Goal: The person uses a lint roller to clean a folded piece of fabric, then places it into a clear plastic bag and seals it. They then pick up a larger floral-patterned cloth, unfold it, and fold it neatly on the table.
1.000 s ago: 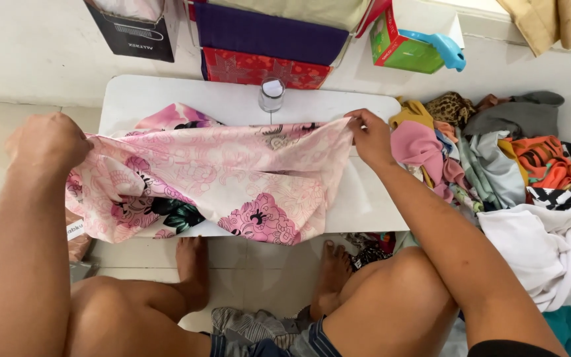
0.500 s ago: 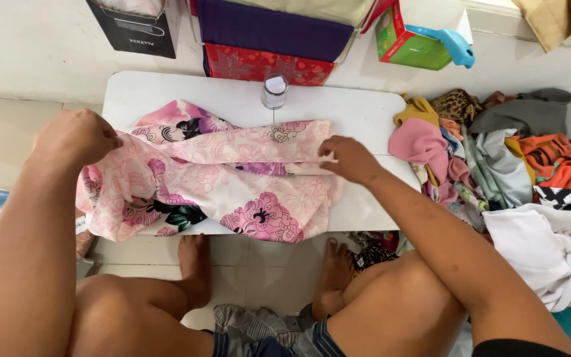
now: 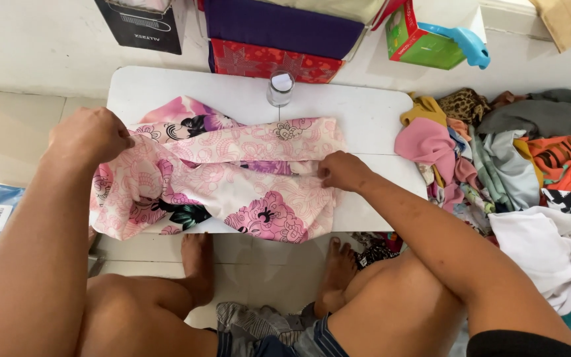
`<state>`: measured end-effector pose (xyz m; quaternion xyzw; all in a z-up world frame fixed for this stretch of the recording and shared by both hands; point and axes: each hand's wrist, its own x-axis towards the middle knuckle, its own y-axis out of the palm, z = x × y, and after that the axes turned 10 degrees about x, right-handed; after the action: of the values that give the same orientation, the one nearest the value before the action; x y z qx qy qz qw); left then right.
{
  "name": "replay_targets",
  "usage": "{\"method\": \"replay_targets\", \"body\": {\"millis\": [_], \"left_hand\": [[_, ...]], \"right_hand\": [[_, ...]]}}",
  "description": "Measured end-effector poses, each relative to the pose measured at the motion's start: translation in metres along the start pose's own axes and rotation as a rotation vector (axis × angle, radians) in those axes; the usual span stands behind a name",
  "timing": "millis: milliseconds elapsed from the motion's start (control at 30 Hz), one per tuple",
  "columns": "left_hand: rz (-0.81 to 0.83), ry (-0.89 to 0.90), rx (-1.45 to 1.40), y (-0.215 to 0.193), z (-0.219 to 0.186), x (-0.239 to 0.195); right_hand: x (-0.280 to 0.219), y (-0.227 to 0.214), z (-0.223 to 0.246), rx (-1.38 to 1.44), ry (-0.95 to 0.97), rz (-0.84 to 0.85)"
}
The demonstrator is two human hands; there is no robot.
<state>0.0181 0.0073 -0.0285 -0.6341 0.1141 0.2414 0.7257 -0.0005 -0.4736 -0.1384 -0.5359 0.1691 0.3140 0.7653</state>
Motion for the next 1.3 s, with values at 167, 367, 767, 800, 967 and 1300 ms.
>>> {"method": "replay_targets", "body": {"millis": [167,367,767,800,967,1300], "left_hand": [[0.011,-0.013,-0.013,-0.002,0.0,-0.001],[0.006,0.001,-0.016,0.004,0.004,-0.001],[0.015,-0.013,-0.019,0.002,0.003,0.0],[0.017,-0.013,-0.02,0.002,0.003,0.001],[0.031,-0.012,-0.02,0.0,0.004,-0.001],[0.01,-0.007,-0.037,-0.003,0.02,-0.003]], "right_hand": [[-0.001,-0.008,-0.012,0.083,-0.048,0.016],[-0.025,-0.032,-0.007,0.365,0.056,-0.056],[0.016,-0.004,-0.033,0.046,0.068,-0.164],[0.018,-0.001,-0.032,-0.045,0.069,-0.15],[0.007,-0.015,-0.023,-0.032,0.089,-0.231],[-0.039,-0.054,-0.044,0.379,-0.179,-0.437]]}}
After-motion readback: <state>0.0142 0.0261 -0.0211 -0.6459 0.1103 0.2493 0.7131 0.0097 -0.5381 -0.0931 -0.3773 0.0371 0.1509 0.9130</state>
